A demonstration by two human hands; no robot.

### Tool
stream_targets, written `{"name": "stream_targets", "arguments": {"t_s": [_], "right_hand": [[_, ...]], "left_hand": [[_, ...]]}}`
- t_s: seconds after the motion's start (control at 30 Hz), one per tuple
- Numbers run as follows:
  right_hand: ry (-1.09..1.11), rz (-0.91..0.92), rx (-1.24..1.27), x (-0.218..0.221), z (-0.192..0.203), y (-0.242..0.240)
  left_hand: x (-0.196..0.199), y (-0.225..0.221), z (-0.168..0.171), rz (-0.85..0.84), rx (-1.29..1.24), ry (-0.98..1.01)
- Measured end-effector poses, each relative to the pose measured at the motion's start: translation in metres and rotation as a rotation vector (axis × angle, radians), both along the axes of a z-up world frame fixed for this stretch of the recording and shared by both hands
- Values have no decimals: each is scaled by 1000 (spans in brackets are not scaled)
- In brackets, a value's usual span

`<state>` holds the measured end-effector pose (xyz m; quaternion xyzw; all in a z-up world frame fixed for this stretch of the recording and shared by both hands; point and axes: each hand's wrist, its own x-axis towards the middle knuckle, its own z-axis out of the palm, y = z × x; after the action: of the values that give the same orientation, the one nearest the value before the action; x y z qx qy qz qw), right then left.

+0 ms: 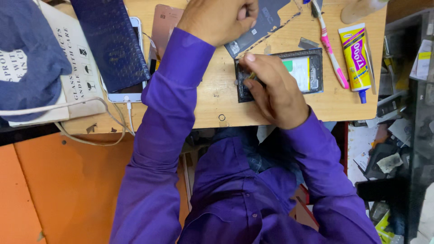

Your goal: The person disassembles a smartphone by removing the back cover and unscrewing internal components with a screwdriver. They handle the battery, motherboard, and camera module, then reassemble the device by replacing the back cover.

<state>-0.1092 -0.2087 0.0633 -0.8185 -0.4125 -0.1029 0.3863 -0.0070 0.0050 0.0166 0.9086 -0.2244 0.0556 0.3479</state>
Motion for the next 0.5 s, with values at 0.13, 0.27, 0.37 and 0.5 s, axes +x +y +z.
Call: {"name": "stream_targets", "arguments": {"t_s": [0.13, 0.27, 0.37, 0.5], "right_hand": [[17, -87, -81, 2, -1, 0], [93, 24, 16, 6, -6, -6], [-99, -145, -120, 6, -9, -6], [4, 31, -31, 11, -1, -7]], "left_hand": [[-1, -3, 8, -57, -26, -37], [1, -8, 11, -57, -8, -88], [-3, -10, 9, -30, 16, -83], [-1, -12, 4, -44, 44, -129]]}}
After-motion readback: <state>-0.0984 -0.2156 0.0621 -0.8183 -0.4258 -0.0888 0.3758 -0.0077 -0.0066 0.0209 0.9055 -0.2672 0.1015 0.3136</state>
